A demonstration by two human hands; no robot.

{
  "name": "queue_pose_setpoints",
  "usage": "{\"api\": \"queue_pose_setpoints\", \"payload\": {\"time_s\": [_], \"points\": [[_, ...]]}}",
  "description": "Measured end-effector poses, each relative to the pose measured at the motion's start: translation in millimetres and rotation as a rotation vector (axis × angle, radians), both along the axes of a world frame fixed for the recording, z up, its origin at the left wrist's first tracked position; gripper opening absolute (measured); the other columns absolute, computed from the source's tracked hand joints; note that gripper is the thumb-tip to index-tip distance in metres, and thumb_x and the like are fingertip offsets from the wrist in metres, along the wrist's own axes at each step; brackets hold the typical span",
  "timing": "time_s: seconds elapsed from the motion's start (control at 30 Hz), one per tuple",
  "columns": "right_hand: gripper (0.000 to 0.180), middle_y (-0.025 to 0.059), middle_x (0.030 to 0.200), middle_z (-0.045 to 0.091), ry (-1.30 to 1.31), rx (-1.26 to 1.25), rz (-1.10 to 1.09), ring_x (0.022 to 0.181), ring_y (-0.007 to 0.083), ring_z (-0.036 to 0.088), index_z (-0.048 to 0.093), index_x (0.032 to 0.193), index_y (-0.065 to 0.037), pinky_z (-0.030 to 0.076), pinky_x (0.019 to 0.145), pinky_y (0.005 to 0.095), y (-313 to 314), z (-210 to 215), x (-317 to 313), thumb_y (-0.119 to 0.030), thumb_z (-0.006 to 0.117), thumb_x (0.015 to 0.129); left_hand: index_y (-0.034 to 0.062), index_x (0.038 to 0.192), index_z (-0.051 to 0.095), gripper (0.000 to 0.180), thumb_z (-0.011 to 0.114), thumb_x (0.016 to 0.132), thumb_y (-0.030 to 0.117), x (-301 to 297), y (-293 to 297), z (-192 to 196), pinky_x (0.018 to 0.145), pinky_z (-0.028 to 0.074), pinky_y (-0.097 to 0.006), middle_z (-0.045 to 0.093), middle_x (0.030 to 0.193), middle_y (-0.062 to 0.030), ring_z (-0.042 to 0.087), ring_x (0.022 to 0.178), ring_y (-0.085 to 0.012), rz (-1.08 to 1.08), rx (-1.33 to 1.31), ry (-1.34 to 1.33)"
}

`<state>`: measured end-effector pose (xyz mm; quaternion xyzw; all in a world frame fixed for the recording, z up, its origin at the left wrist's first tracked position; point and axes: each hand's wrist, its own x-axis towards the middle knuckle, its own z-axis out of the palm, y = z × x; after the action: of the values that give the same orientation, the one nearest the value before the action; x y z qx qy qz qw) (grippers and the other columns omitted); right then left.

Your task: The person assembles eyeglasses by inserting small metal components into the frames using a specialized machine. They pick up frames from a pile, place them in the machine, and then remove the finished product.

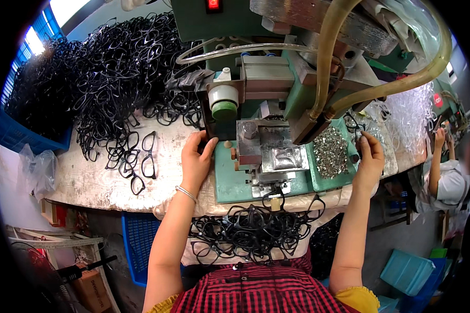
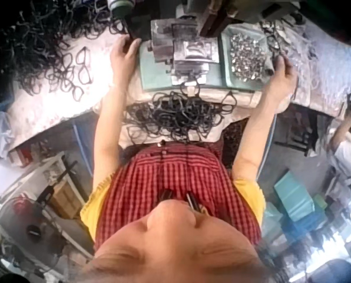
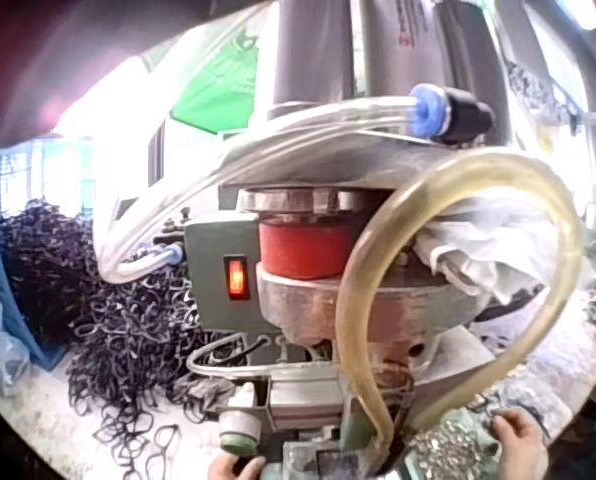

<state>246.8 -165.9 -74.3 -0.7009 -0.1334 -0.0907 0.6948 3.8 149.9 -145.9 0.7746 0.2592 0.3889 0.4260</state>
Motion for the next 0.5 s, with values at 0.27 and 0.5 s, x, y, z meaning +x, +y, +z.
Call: {"api": "queue_pose_setpoints", "payload": {"time_s": [0.27,0.5], "points": [[0.014,0.0159,0.084,0.068,-0.429,-0.937,0.042,0.08,0.0362,0.064,0.069,0.094,-0.003,0.051,0.074,0.043,3,12,-11,-0.007,0.065,0.081,-0.0036,0.102,0.064,0.024,0.073,0.086,0.013,0,0,-7,0.075,0.049,-0.033,0.063,0.09,-0.0115,0.061,0.081,-0.0238,0.016,-0.063,-0.026],[0.017,0.0134,0.097,0.07,-0.662,-0.605,-0.037,0.091,0.031,0.066,0.069,0.102,-0.002,0.05,0.082,0.038,12,2,-36,0.0,0.065,0.086,-0.0026,0.105,0.065,0.03,0.075,0.085,0.016,1,-4,7,0.077,0.051,-0.034,0.067,0.093,-0.0146,0.064,0.084,-0.0259,0.032,-0.013,-0.033]]}}
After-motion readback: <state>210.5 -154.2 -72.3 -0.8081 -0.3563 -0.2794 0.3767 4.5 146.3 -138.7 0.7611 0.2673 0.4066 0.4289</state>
